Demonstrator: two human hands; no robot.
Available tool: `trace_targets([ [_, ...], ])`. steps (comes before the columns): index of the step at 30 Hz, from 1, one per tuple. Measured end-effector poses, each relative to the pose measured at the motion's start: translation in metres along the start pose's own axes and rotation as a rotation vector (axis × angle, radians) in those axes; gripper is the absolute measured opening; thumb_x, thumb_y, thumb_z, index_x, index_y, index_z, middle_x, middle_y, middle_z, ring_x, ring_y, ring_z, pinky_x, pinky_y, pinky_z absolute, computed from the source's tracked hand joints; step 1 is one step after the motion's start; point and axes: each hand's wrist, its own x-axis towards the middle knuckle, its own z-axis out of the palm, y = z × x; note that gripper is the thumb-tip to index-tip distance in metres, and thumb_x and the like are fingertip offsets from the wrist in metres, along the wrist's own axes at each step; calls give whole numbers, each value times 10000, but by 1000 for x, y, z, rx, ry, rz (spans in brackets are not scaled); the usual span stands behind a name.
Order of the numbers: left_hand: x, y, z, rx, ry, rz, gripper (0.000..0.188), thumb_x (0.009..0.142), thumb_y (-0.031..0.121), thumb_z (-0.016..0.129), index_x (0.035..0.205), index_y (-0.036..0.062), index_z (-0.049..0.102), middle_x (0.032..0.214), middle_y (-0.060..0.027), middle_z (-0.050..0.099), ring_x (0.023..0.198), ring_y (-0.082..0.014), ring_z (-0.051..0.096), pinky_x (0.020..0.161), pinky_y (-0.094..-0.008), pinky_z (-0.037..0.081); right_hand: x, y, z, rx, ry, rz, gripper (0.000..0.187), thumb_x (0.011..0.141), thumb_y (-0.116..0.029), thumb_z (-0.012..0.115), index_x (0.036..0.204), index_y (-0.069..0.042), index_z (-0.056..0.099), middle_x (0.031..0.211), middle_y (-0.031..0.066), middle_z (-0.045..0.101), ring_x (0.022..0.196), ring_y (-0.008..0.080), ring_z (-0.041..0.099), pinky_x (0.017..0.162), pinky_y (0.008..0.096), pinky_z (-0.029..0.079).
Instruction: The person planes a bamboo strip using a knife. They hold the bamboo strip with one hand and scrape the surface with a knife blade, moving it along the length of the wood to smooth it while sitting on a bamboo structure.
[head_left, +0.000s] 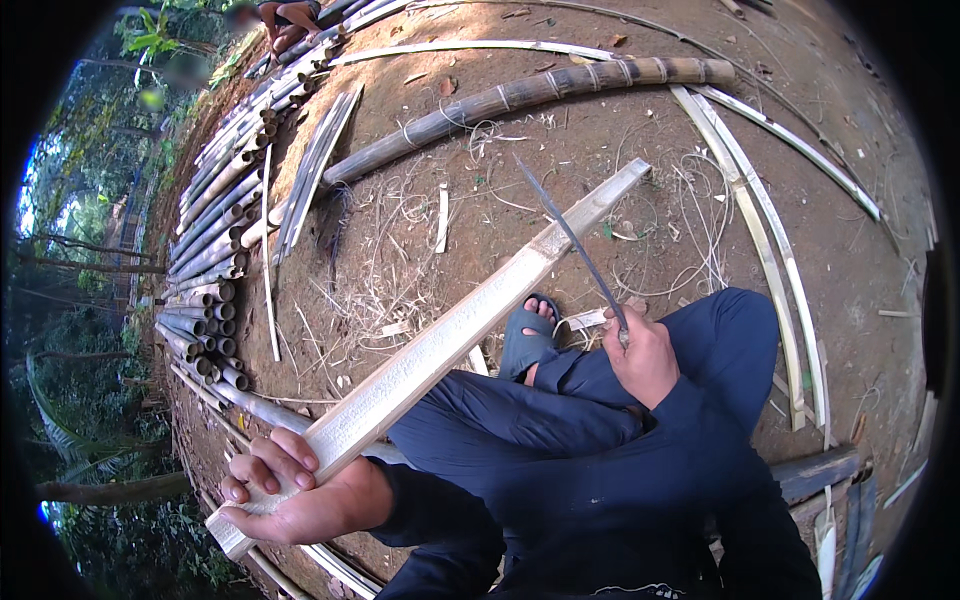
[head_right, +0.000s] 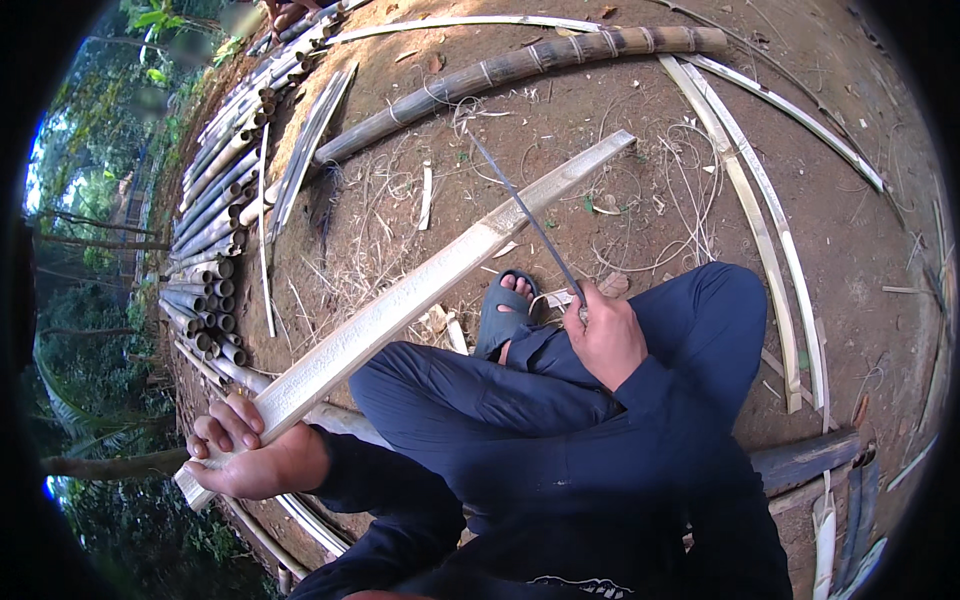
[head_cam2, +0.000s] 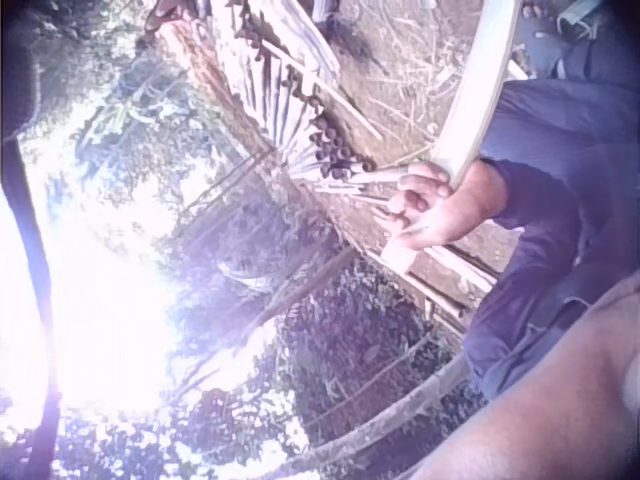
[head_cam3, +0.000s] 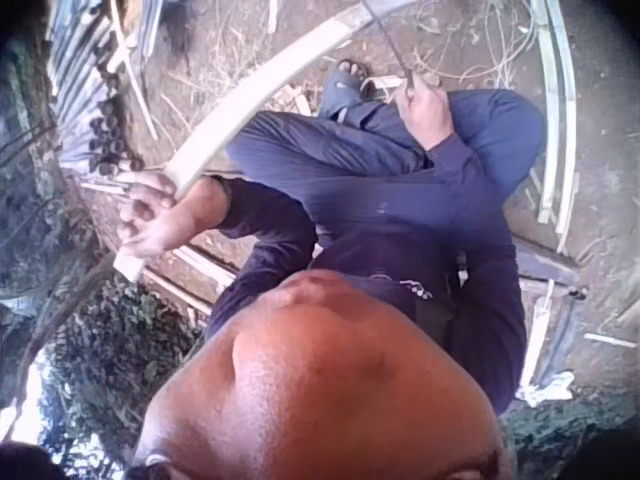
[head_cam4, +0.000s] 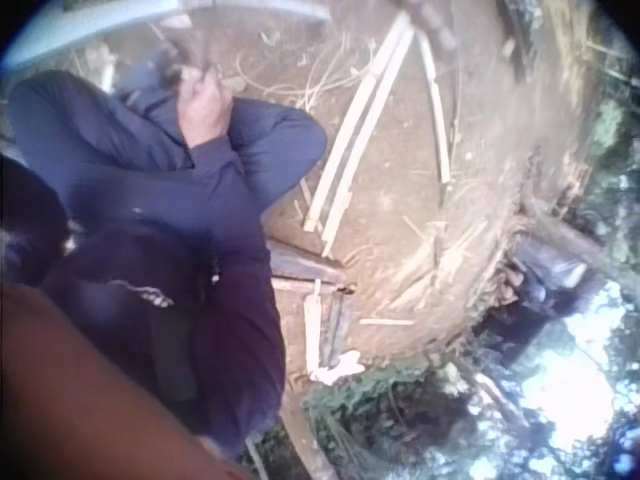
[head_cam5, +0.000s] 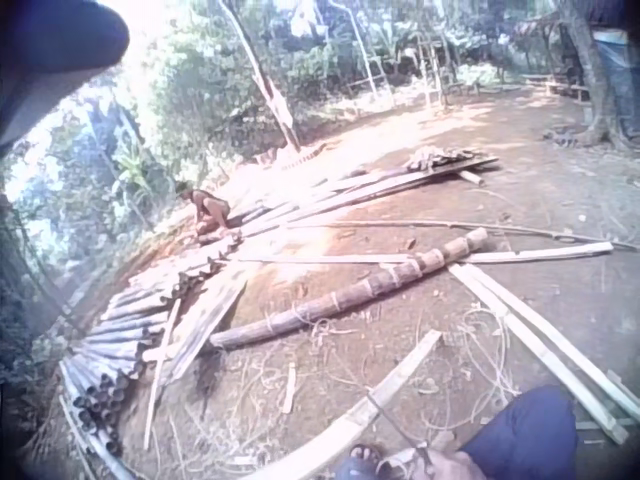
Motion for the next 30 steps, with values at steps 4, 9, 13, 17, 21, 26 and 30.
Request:
trace_targets([
  [4, 4, -6, -16, -48, -32, 10, 276, 994, 326, 484, 797, 132, 487, 611, 29, 372, 416, -90, 308, 411, -247, 270, -27, -72, 1, 45, -37, -108, 248, 901, -161, 647, 1082, 8, 631, 732, 167, 645, 640, 354, 659, 572, 439, 515],
  [9, 23, -5, -6, -29, -40, 11, 251, 959, 288, 488, 760, 142, 439, 600, 29, 351, 418, -92, 251, 394, -239, 219, -54, -105, 11, 78, -34, -373, 441, 730, -218, 770, 1120, -41, 666, 720, 42, 548, 615, 218, 613, 557, 356, 498],
  [13, 46, 31, 0, -9, -213, 33, 218, 904, 258, 512, 752, 124, 432, 634, -4, 336, 446, -107, 283, 410, -254, 242, -65, -141, 17, 152, 109, -366, 641, 671, -218, 764, 1281, -65, 640, 667, 16, 462, 544, 151, 550, 461, 307, 449],
  [17, 53, 52, 16, 27, -312, 5, 226, 912, 300, 508, 768, 142, 436, 653, -7, 318, 485, -116, 278, 467, -235, 263, -65, -171, 7, 273, 88, -526, 751, 708, -237, 764, 1410, -84, 548, 640, -4, 372, 500, 132, 491, 418, 301, 427],
  [21, 81, 68, 8, 62, -251, 26, 225, 936, 309, 495, 777, 161, 441, 659, -3, 302, 513, -125, 268, 486, -241, 250, -58, -126, 16, 217, 132, -314, 306, 861, -200, 682, 1127, -55, 639, 734, 100, 587, 585, 249, 625, 466, 384, 466],
  [26, 26, 54, 44, 14, -230, 97, 255, 953, 253, 471, 726, 145, 428, 599, 7, 320, 419, -112, 275, 376, -256, 229, -29, -30, 4, 235, 51, 170, 233, 981, -196, 573, 873, 10, 593, 600, 198, 598, 589, 393, 637, 532, 469, 491],
  [30, 17, 68, 56, 59, -188, 112, 261, 957, 235, 449, 717, 137, 421, 556, 4, 297, 397, -111, 265, 366, -252, 239, -50, -93, -21, 346, -27, -155, 212, 891, -195, 678, 961, -9, 604, 700, 173, 627, 625, 352, 652, 557, 430, 507],
])
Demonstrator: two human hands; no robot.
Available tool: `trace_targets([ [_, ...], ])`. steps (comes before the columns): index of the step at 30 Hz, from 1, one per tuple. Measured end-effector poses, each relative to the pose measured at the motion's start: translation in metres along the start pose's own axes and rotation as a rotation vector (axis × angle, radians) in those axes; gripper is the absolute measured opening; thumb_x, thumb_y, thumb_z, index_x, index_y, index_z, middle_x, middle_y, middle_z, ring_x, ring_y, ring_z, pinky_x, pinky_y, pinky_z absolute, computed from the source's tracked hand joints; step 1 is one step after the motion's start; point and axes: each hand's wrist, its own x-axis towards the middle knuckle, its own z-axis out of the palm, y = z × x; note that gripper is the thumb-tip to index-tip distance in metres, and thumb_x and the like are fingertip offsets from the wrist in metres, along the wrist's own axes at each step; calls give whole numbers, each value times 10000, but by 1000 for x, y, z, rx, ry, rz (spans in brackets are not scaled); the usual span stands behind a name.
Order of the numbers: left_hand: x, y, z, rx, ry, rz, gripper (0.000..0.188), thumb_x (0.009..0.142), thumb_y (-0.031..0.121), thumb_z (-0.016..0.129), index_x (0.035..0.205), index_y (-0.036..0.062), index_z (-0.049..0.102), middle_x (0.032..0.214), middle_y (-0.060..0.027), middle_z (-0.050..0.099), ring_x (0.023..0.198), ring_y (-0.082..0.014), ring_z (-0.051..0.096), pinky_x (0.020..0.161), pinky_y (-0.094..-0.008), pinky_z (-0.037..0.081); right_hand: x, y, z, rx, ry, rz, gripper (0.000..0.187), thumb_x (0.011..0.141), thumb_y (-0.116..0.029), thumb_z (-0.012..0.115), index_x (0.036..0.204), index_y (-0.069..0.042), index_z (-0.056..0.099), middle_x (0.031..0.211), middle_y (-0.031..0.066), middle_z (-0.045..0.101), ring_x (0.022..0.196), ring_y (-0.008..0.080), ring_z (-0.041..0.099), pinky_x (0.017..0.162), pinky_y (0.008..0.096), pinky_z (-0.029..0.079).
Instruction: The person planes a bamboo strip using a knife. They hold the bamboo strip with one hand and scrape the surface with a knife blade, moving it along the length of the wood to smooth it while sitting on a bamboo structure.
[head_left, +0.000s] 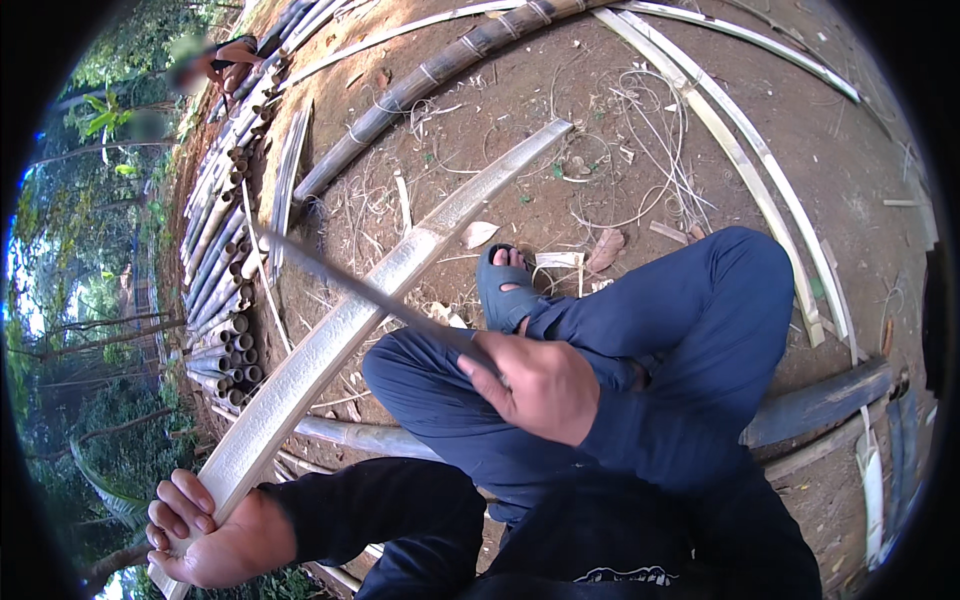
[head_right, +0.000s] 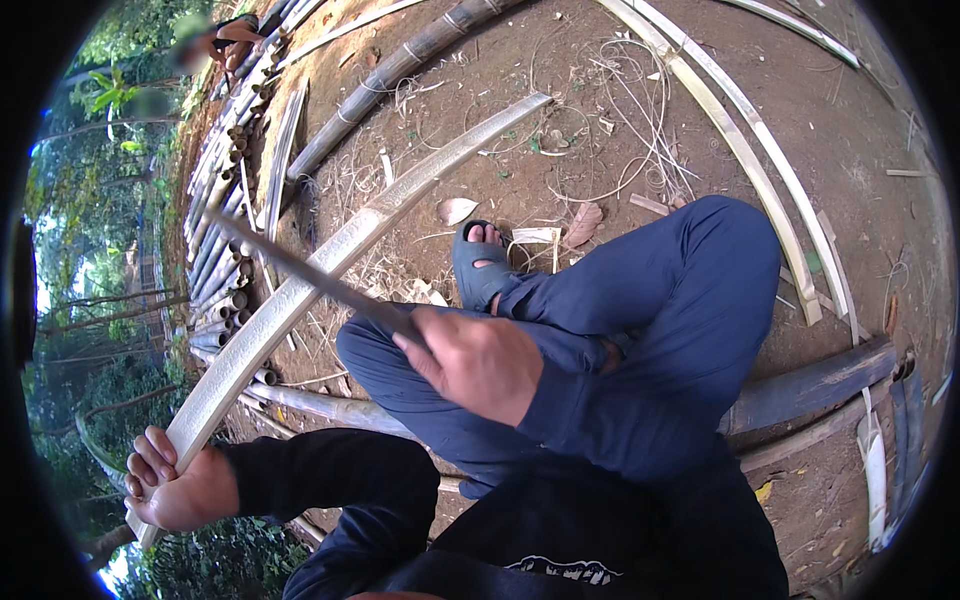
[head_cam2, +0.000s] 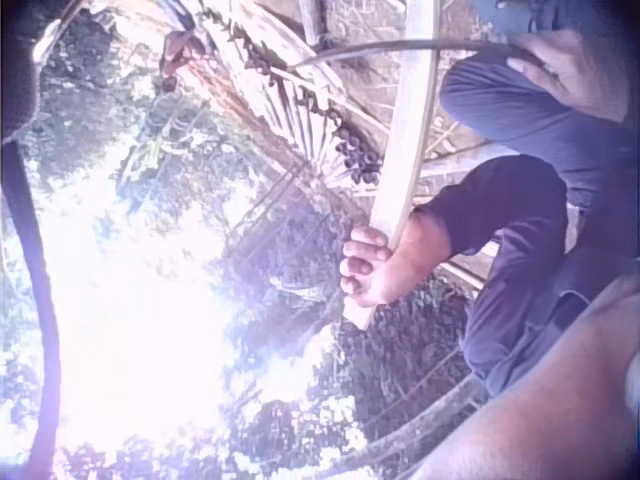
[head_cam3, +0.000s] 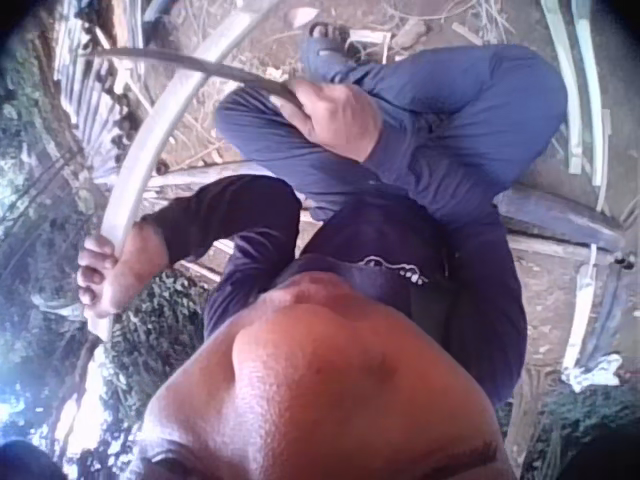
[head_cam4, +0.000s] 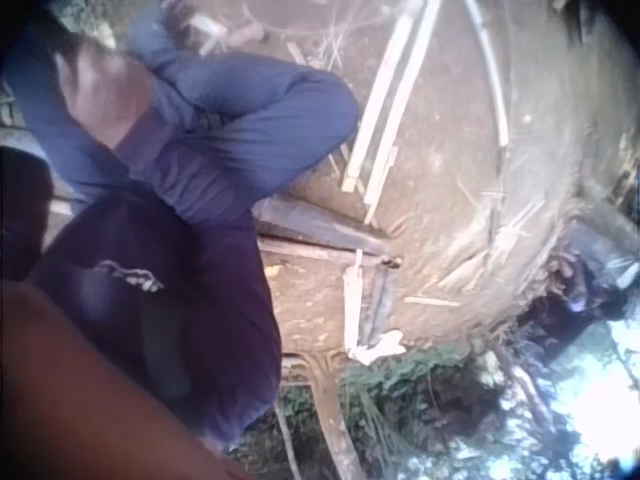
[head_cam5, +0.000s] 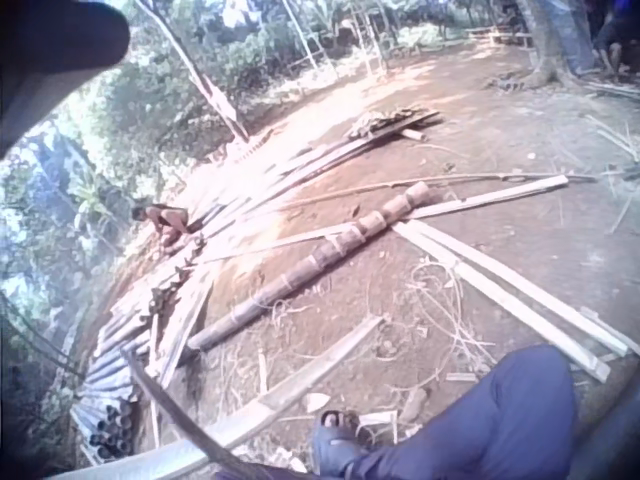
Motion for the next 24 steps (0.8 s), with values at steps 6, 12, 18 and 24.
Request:
trace_targets([
  [6, 5, -3, 3, 93, 38, 13, 276, 961, 214, 433, 699, 132, 401, 536, 9, 279, 400, -105, 255, 358, -246, 225, 20, 78, 1, -138, 71, 187, 175, 916, -166, 643, 891, 4, 609, 667, 209, 619, 615, 394, 634, 562, 467, 501],
  [12, 1, -10, -9, 86, 88, 1, 236, 967, 183, 445, 744, 126, 392, 567, 17, 295, 421, -101, 267, 370, -248, 237, 47, 90, -14, -214, 5, 338, 274, 980, -213, 555, 847, 25, 574, 624, 245, 591, 612, 440, 618, 558, 502, 474],
  [18, 15, -22, -12, 115, 81, 25, 222, 968, 173, 446, 759, 128, 385, 571, 14, 298, 421, -102, 266, 374, -250, 228, 24, 49, -2, -166, -47, -101, 210, 866, -202, 698, 902, -22, 596, 695, 190, 630, 612, 390, 639, 561, 455, 510],
  [24, 7, -24, -23, 163, 101, 10, 234, 991, 198, 406, 768, 129, 390, 601, 8, 325, 452, -107, 290, 396, -248, 255, 45, 123, -18, -275, 8, 381, 296, 981, -221, 589, 827, 32, 592, 582, 235, 569, 575, 415, 617, 519, 487, 454],
])
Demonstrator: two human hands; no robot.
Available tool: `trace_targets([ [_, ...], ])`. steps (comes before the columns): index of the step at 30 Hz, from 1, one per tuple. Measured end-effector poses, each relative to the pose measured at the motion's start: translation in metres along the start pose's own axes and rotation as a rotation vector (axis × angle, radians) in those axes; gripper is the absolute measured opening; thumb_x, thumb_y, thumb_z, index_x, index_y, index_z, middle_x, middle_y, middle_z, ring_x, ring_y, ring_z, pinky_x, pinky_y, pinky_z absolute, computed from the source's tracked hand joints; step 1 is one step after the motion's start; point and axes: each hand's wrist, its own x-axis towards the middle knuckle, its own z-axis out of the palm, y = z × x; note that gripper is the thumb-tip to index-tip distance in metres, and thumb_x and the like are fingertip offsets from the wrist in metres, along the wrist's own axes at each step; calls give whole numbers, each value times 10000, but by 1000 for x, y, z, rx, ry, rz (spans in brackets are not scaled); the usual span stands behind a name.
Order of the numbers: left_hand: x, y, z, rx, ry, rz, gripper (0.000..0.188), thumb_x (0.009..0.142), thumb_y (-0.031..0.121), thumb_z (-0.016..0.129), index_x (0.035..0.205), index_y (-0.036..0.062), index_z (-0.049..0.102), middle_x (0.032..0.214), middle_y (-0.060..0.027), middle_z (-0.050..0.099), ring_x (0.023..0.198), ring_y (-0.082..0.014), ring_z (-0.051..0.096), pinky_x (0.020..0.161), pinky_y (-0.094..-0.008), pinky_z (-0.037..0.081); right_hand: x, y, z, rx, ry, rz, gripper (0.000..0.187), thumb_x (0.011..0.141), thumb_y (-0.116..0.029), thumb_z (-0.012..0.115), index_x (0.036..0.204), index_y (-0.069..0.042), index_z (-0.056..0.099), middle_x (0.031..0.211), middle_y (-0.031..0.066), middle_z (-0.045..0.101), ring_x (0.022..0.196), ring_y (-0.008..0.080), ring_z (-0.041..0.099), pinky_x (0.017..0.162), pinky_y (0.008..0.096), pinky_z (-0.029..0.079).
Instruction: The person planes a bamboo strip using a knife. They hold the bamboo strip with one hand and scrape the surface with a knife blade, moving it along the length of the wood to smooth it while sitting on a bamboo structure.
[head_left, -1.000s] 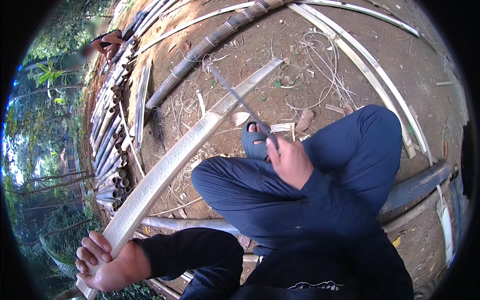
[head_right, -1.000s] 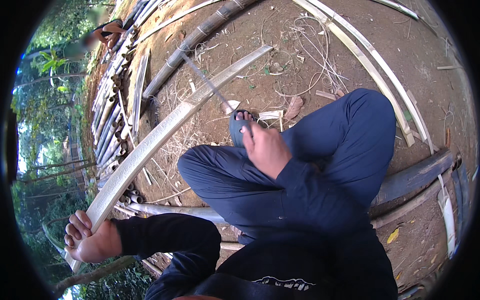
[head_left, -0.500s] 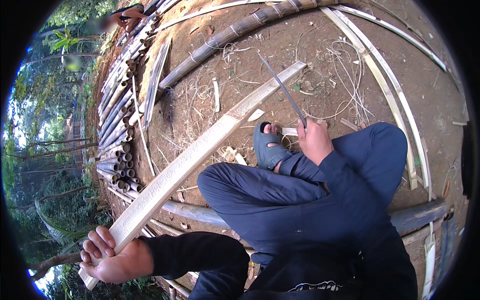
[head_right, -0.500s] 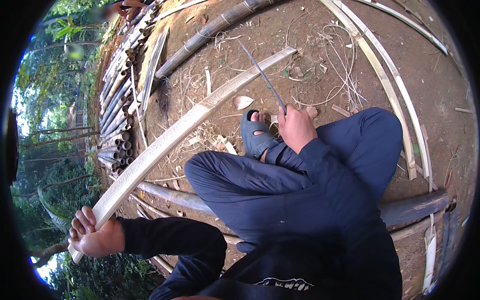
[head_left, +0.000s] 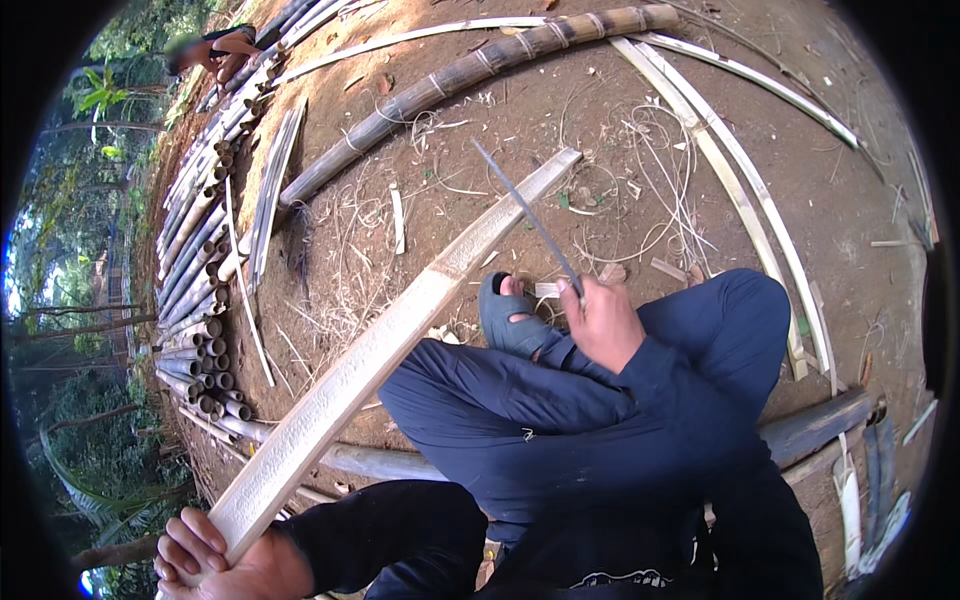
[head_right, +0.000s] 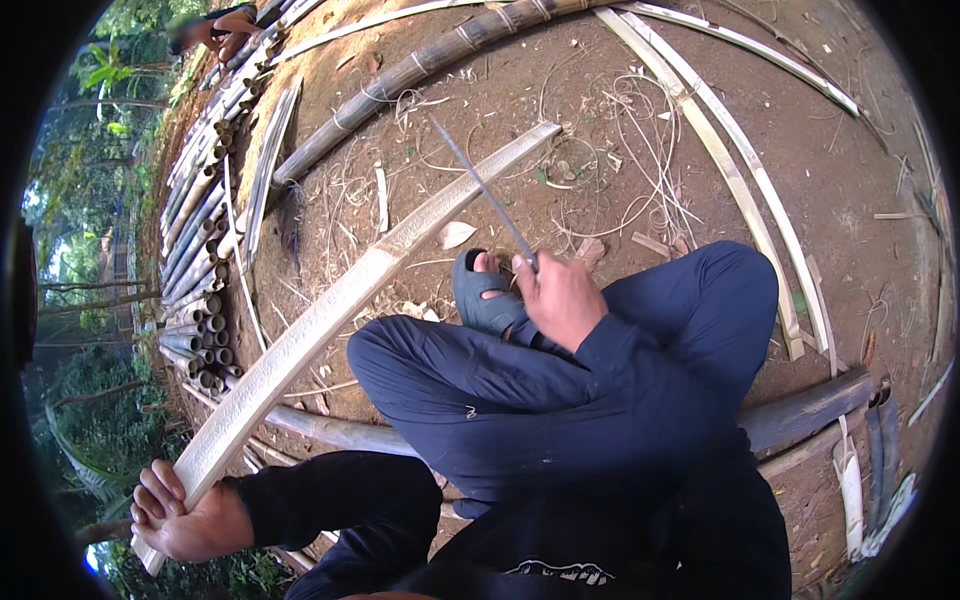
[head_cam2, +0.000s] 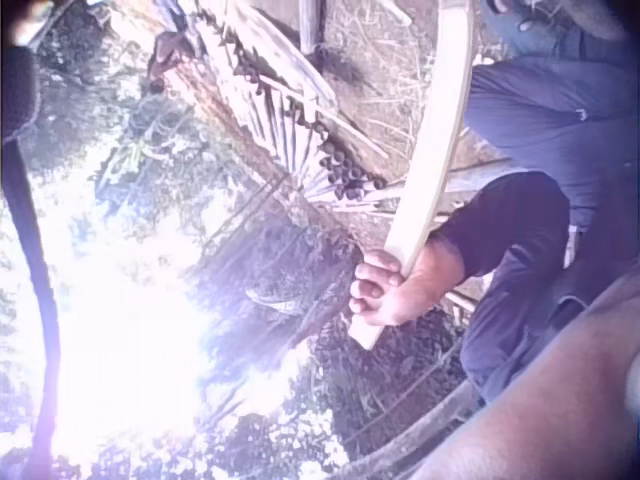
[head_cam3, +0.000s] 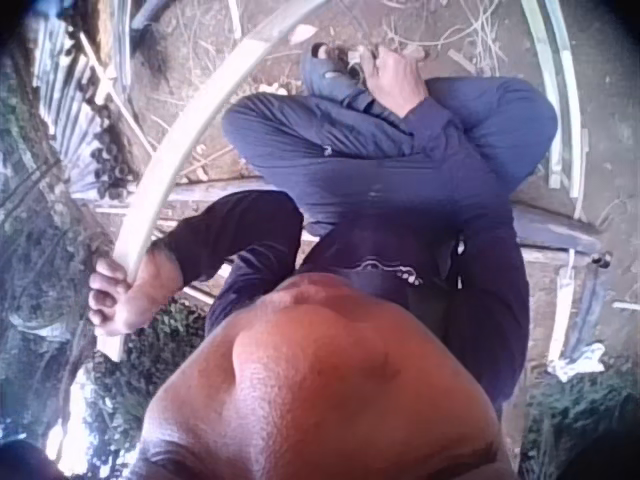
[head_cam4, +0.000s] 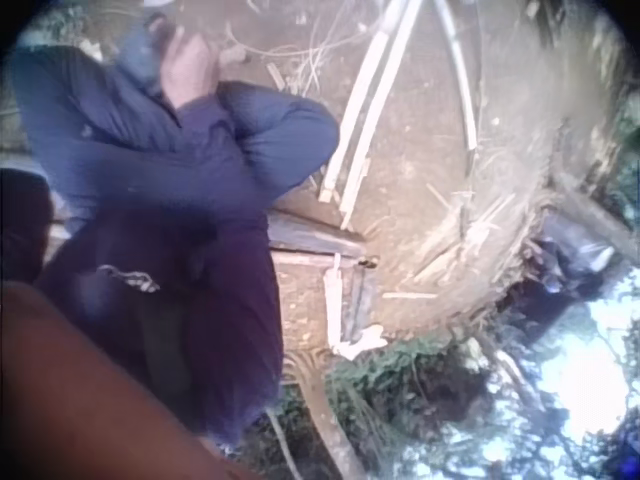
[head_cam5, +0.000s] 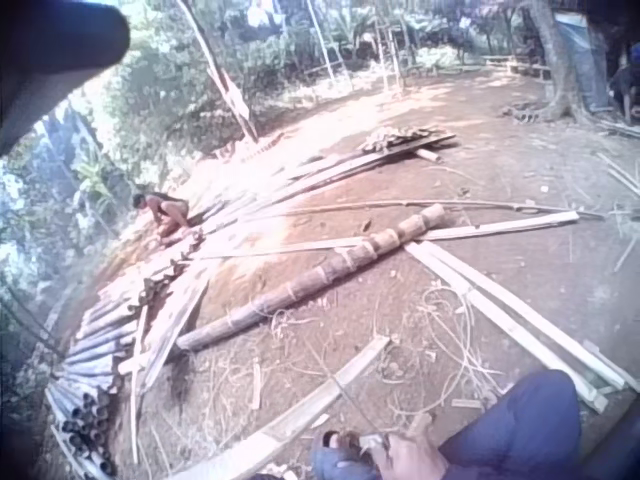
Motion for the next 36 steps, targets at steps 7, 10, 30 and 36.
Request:
trace_targets([
  [7, 14, -1, -12, 0, -73, -57, 256, 984, 179, 412, 739, 121, 365, 593, 8, 305, 458, -115, 286, 419, -248, 257, -18, -22, 2, -11, -30, -407, 256, 960, -273, 608, 954, -17, 615, 636, 206, 626, 613, 394, 650, 560, 491, 519],
  [10, 30, -23, -14, 66, 2, -34, 269, 977, 145, 416, 718, 108, 353, 570, 3, 272, 454, -119, 246, 424, -249, 236, 54, 69, 14, -234, 24, 27, 365, 983, -333, 570, 831, -6, 623, 607, 219, 603, 623, 415, 645, 557, 493, 503],
  [30, 67, -38, -32, 12, -154, -47, 268, 948, 158, 426, 698, 113, 338, 589, -16, 296, 473, -113, 272, 424, -239, 252, 77, 51, -3, -153, -138, -109, 514, 1002, -446, 526, 815, 21, 629, 565, 195, 601, 549, 376, 650, 515, 483, 514],
  [36, 41, -23, -24, 58, -272, 68, 449, 957, 515, 502, 756, 131, 386, 600, 24, 280, 424, -87, 243, 372, -218, 243, -2, -87, -21, 67, -220, -585, 416, 891, -444, 689, 806, -46, 600, 617, 82, 582, 534, 251, 633, 462, 370, 483],
])
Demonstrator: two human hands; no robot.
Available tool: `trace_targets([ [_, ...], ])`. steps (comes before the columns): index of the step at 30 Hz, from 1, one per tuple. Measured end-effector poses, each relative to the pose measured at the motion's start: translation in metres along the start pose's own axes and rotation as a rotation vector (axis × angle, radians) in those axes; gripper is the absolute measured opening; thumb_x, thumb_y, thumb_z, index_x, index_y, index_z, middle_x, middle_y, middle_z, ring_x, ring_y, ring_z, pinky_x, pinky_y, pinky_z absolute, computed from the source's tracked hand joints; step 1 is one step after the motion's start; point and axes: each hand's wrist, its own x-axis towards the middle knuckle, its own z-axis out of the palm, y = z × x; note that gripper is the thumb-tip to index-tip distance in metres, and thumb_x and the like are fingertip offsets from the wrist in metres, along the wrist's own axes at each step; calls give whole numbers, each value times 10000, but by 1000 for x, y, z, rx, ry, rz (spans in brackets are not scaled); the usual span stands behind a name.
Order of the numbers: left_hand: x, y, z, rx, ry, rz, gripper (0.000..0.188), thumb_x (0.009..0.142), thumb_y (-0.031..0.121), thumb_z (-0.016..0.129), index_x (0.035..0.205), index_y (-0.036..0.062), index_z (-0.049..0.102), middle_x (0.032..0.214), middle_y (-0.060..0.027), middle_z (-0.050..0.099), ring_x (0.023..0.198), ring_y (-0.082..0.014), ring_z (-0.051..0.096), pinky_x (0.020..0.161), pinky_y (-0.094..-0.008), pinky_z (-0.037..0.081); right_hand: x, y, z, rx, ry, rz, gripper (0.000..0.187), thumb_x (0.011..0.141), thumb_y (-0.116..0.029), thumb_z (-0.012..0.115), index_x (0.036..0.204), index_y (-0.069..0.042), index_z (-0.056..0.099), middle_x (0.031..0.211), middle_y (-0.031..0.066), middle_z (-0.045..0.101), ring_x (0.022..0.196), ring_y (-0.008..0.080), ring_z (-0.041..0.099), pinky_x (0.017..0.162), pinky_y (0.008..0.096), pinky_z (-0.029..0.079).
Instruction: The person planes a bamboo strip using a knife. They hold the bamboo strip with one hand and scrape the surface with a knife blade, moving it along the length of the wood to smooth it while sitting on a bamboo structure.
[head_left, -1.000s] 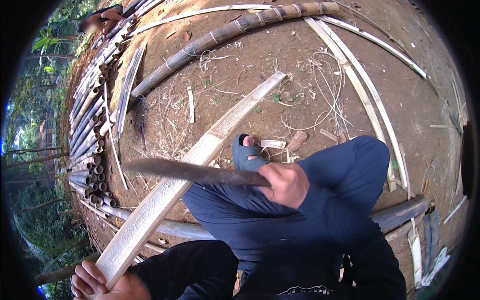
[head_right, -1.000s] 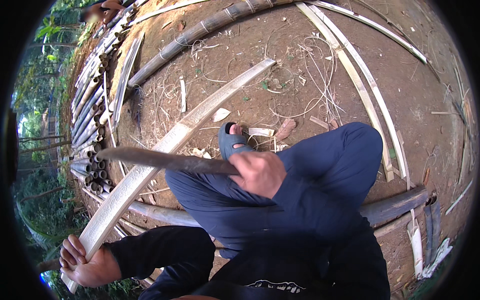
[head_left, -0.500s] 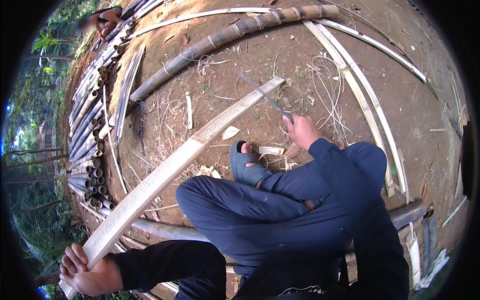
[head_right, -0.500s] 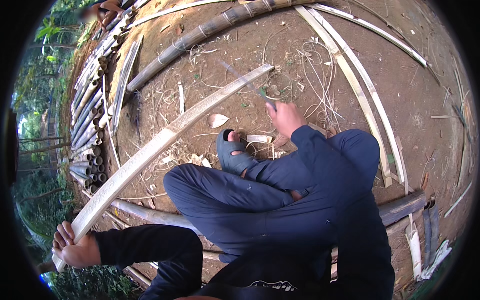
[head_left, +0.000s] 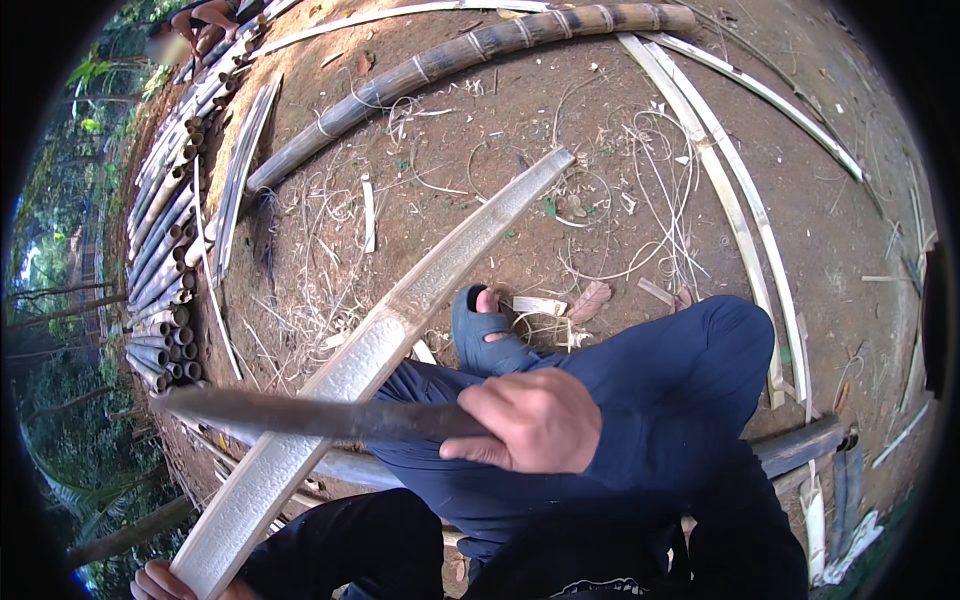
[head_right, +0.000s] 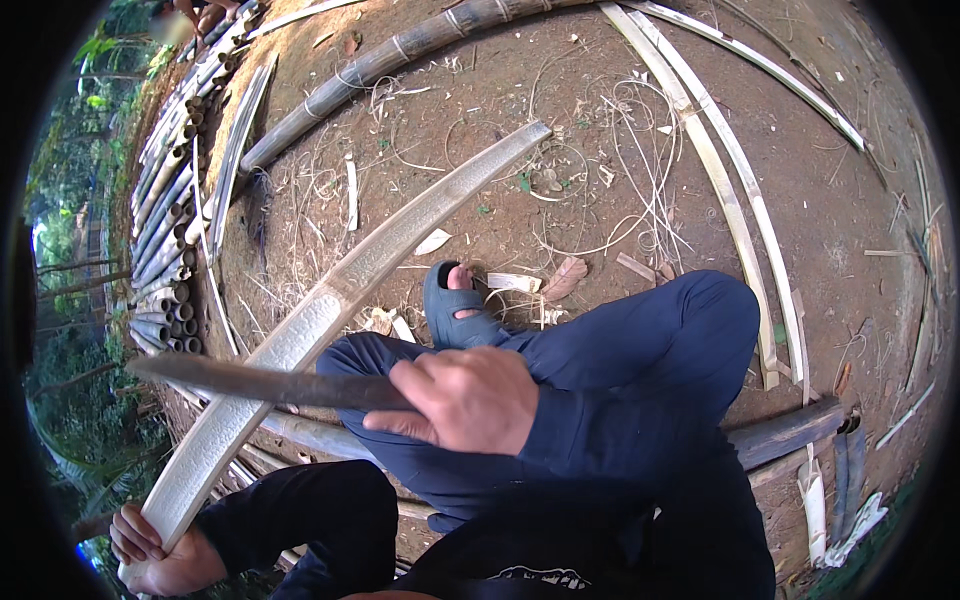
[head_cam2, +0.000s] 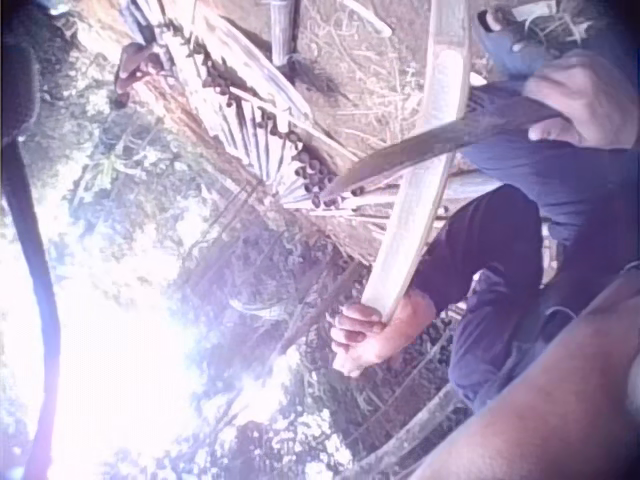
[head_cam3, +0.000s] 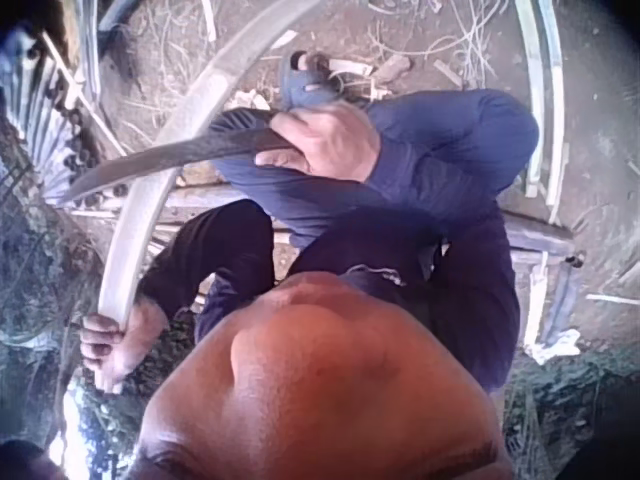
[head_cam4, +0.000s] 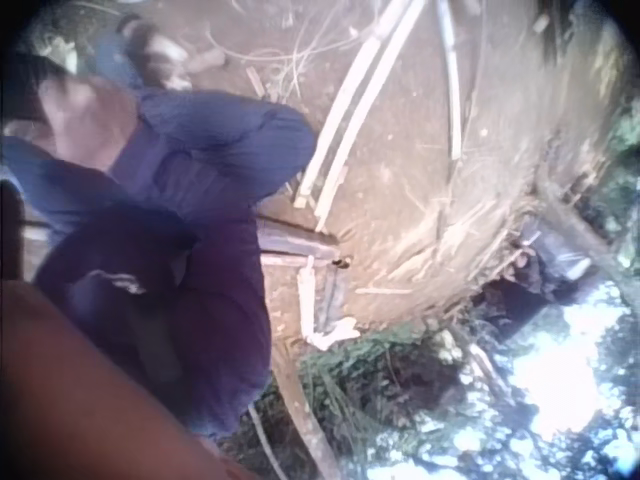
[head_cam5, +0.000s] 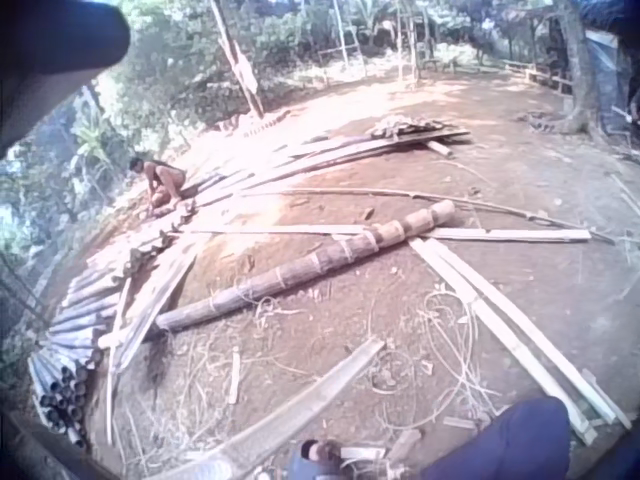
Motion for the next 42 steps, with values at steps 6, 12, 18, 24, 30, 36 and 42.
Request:
trace_targets([
  [6, -35, 35, 37, -310, 17, 11, 438, 1028, 499, 438, 775, 144, 398, 588, 40, 260, 408, -82, 231, 346, -224, 232, -24, -28, 23, 74, 130, -52, 398, 859, -415, 733, 792, -45, 604, 586, 85, 568, 511, 264, 620, 466, 358, 490],
  [12, -43, 31, 0, -364, -52, -77, 519, 1004, 558, 449, 730, 118, 414, 598, 12, 328, 452, -92, 296, 431, -229, 287, -66, 5, 25, -71, 128, 313, 346, 912, -339, 698, 839, -12, 611, 620, 148, 624, 559, 328, 654, 507, 405, 517],
  [18, -62, 50, 15, -494, -148, -33, 461, 1031, 474, 440, 737, 120, 407, 610, 17, 331, 456, -86, 313, 435, -236, 289, -64, -63, 15, 1, 108, -14, 297, 796, -260, 787, 833, -21, 615, 680, 112, 593, 600, 307, 645, 537, 383, 515],
  [24, -76, 54, 23, -333, 15, -14, 374, 1017, 368, 527, 749, 133, 413, 623, 25, 331, 458, -80, 291, 449, -236, 269, -56, -5, 2, -74, 137, 452, 342, 974, -239, 621, 773, 36, 586, 577, 241, 559, 549, 441, 592, 491, 476, 442],
  [30, -74, 58, 22, -395, -5, -37, 365, 1016, 357, 533, 748, 134, 426, 625, 29, 331, 464, -76, 288, 448, -240, 257, -50, -48, 4, 36, 47, -81, 224, 898, -196, 710, 859, -3, 604, 708, 167, 640, 576, 363, 635, 516, 435, 494],
  [36, -82, 52, 19, -259, 50, 2, 363, 1020, 293, 535, 729, 143, 381, 628, 34, 330, 466, -66, 287, 448, -236, 259, -43, -10, 0, -169, 68, 342, 322, 963, -267, 643, 815, 16, 607, 553, 210, 555, 512, 407, 591, 486, 444, 466],
  [42, -73, 59, 21, -374, -48, -30, 362, 1028, 267, 509, 718, 145, 366, 626, 33, 309, 466, -83, 278, 457, -239, 270, -51, 5, 5, -197, 121, 167, 266, 910, -243, 690, 789, -29, 588, 589, 162, 588, 530, 363, 626, 494, 453, 494],
])
